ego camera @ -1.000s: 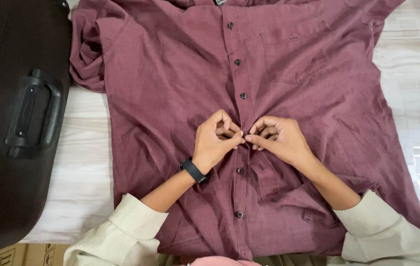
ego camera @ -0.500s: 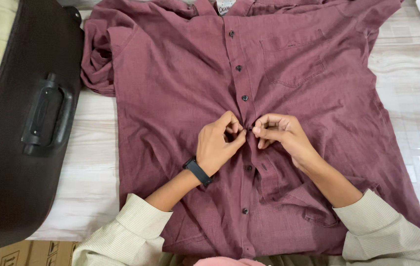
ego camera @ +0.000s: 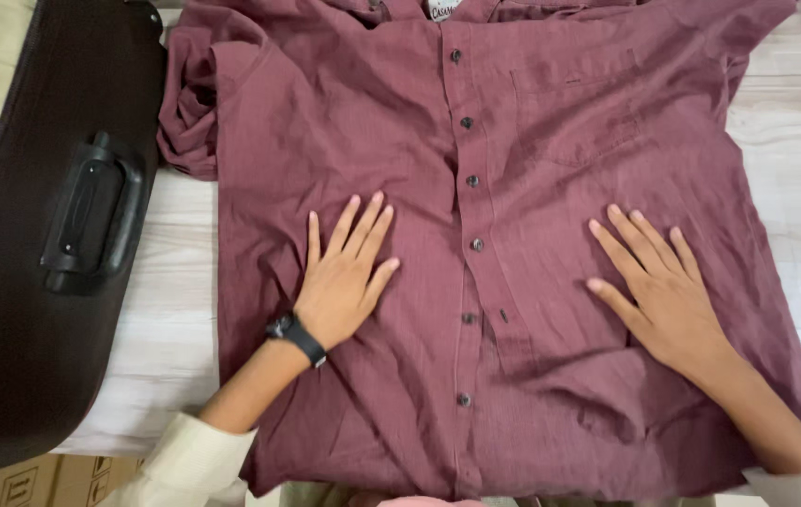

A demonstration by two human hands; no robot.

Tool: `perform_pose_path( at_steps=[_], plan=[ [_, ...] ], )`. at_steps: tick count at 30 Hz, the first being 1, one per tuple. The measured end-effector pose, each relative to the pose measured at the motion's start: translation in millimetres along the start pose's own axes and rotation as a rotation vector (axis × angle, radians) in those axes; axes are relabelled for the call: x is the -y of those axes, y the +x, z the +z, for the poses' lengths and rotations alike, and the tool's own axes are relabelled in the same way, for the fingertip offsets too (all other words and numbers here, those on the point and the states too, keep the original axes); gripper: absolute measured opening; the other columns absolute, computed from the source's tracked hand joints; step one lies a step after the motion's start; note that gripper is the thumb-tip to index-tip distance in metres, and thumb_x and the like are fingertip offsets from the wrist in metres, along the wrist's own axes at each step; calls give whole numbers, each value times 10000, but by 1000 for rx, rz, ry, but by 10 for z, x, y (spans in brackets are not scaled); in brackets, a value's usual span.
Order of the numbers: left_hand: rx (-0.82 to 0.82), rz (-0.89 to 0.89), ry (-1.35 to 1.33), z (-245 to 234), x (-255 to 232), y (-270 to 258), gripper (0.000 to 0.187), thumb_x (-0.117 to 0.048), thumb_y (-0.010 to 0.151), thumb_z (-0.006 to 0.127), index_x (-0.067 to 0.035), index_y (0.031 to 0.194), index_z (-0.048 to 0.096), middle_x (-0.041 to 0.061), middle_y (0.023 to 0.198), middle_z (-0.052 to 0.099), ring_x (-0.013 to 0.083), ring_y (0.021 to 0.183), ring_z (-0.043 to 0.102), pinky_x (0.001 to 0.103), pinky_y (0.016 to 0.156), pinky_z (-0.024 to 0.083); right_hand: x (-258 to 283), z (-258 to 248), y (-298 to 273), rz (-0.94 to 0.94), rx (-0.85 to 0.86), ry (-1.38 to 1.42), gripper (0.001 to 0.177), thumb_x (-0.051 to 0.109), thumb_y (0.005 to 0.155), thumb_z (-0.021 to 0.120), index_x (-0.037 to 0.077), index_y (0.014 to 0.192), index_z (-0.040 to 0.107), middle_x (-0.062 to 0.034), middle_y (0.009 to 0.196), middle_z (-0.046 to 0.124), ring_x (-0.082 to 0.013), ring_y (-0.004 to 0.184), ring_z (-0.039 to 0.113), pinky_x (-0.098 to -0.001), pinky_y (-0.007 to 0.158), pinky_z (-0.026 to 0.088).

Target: The person buttons a shirt, folds it into a rectangle, and places it into a suitcase; then they repeat the process with a t-shirt.

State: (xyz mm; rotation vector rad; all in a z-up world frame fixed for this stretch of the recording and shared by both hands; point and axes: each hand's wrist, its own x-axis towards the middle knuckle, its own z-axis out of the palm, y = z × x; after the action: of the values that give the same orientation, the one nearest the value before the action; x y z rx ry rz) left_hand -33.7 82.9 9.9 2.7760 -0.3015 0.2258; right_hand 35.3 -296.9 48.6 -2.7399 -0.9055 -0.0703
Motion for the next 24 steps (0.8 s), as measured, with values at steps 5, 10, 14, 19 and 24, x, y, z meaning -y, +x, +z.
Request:
perform_pose_path(
  at_steps=[5,10,14,19,24],
  plan=[
    [-77,11,45,284,389,487,644,-400,1058,489,-78,1599,353,78,1690,298,296,1565,238,664,1231,106,-370,223,398,-55,-44,19,644,441,1007,485,151,1579,418,-116,1655,364,-314,1526,312,-540,1239,189],
    [-59,-12,56,342,831,1204,621,-433,1062,474,-121,1591,384,39,1674,308,291,1540,273,673,1210,130,-723,313,1086,-91,-74,14,633,466,1038,472,168,1594,423,-110,1666,365,-313,1529,322,-545,1248,201],
    [-42,-71,105,354,784,1447,615,-424,1049,506,-114,1567,392,53,1654,332,304,1510,293,678,1185,138,-597,205,1260,-119,-180,-84,575,387,1013,618,77,1491,538,-151,1590,467,-365,1425,431,-534,1160,303],
    [-174,149,-142,34,7,779,422,-280,1023,642,-29,1354,568,192,1415,555,368,1316,521,485,1139,410,102,-104,605,-105,-265,107,165,256,980,760,111,1057,749,-53,1060,703,-261,1004,659,-393,856,540],
    [89,242,-363,-347,-571,81,444,-344,957,685,-25,1254,602,172,1266,580,315,1117,610,423,934,533,311,-163,130,-182,-117,57,266,345,830,788,107,946,769,-35,944,722,-227,825,682,-354,693,549]
  ],
)
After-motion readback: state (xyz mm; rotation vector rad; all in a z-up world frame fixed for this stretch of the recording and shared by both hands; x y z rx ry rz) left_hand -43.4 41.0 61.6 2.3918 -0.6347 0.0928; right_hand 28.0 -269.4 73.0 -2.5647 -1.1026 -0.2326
